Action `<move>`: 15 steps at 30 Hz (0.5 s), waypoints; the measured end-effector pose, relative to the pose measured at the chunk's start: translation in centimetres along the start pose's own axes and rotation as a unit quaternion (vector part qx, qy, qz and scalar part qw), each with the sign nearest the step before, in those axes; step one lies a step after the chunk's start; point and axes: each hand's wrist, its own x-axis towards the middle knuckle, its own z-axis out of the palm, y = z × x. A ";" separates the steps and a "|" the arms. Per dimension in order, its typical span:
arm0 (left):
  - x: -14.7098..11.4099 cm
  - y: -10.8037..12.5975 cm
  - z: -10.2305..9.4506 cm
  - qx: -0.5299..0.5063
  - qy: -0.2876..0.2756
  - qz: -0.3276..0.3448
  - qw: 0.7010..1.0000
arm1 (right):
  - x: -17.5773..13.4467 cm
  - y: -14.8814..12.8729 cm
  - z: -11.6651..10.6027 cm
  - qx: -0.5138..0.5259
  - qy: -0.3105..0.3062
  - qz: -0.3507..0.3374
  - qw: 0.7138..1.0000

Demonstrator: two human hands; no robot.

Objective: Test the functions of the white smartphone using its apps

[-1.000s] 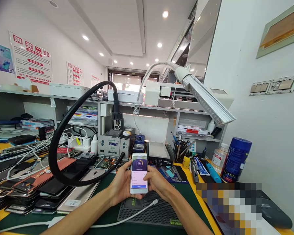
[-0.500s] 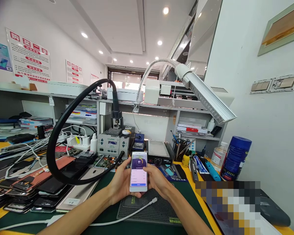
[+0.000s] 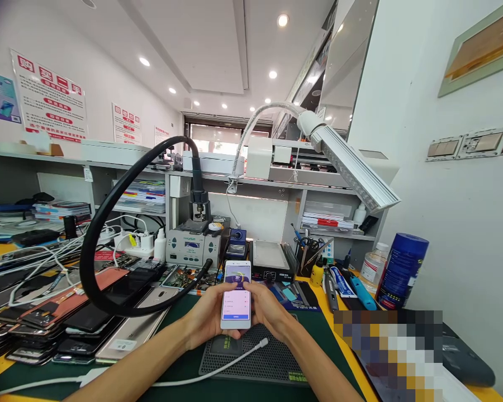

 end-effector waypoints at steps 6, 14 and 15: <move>-0.2 0.1 0.1 -0.008 -0.003 -0.004 1.000 | -0.1 -0.1 0.1 -0.005 -0.001 0.001 1.000; -0.4 0.4 0.3 -0.014 -0.020 0.001 1.000 | -0.1 -0.1 0.1 -0.009 0.004 0.006 1.000; -0.4 0.4 0.3 -0.014 -0.022 0.000 1.000 | -0.1 -0.1 0.1 -0.006 0.005 0.007 1.000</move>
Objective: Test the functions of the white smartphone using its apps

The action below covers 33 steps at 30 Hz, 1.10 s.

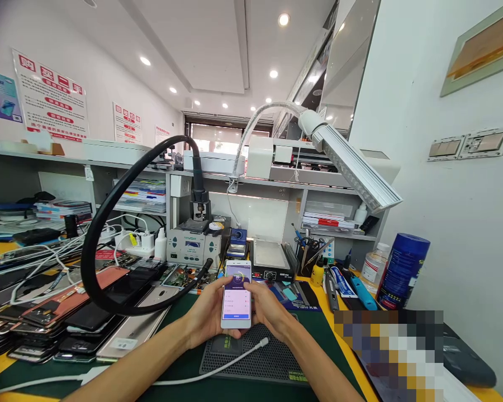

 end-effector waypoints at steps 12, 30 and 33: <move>-0.1 0.1 0.0 -0.005 -0.013 -0.006 1.000 | 0.0 0.0 -0.1 0.019 -0.006 0.002 1.000; -0.2 0.0 -0.2 -0.005 -0.014 -0.005 1.000 | -0.5 -0.4 0.2 -0.073 -0.013 -0.030 0.997; -0.2 0.1 -0.2 -0.005 -0.011 -0.002 1.000 | -0.5 -0.3 0.0 -0.054 -0.021 -0.031 0.998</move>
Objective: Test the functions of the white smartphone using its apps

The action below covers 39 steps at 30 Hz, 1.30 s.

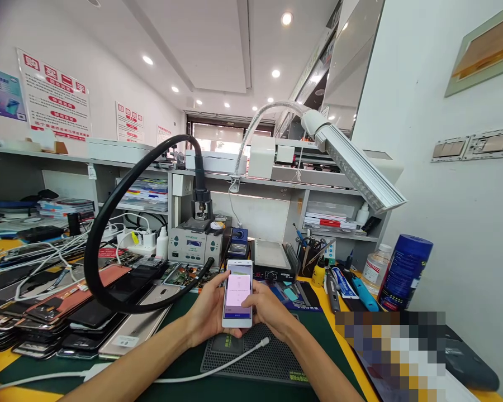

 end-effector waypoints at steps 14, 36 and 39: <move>0.4 -0.1 -0.4 -0.002 -0.001 -0.009 1.000 | 0.4 0.0 0.3 0.052 0.030 0.026 0.998; 0.4 -0.2 -0.5 -0.002 -0.007 -0.005 1.000 | 0.7 0.3 0.2 0.058 0.031 0.022 0.998; 0.5 -0.2 -0.4 -0.009 -0.006 -0.007 1.000 | 0.6 0.2 0.3 0.055 0.034 0.024 0.998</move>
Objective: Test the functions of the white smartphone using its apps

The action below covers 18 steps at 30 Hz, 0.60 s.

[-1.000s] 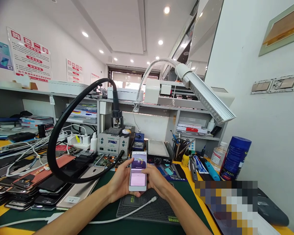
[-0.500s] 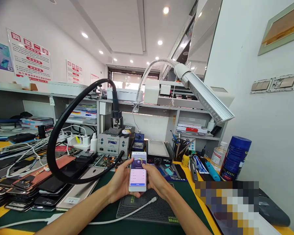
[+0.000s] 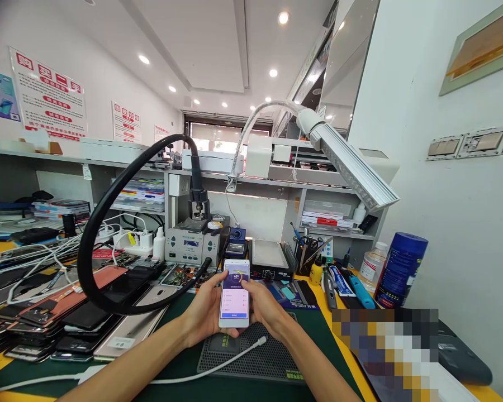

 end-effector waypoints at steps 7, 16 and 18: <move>-0.1 0.1 0.1 0.005 0.006 0.000 1.000 | -0.1 -0.1 0.2 -0.006 0.006 0.001 1.000; -0.1 0.0 0.0 0.010 0.003 0.003 1.000 | -0.2 -0.1 0.1 -0.009 0.010 0.002 1.000; 0.0 0.0 0.0 0.009 0.002 0.002 1.000 | -0.2 -0.2 0.1 -0.015 0.010 0.003 1.000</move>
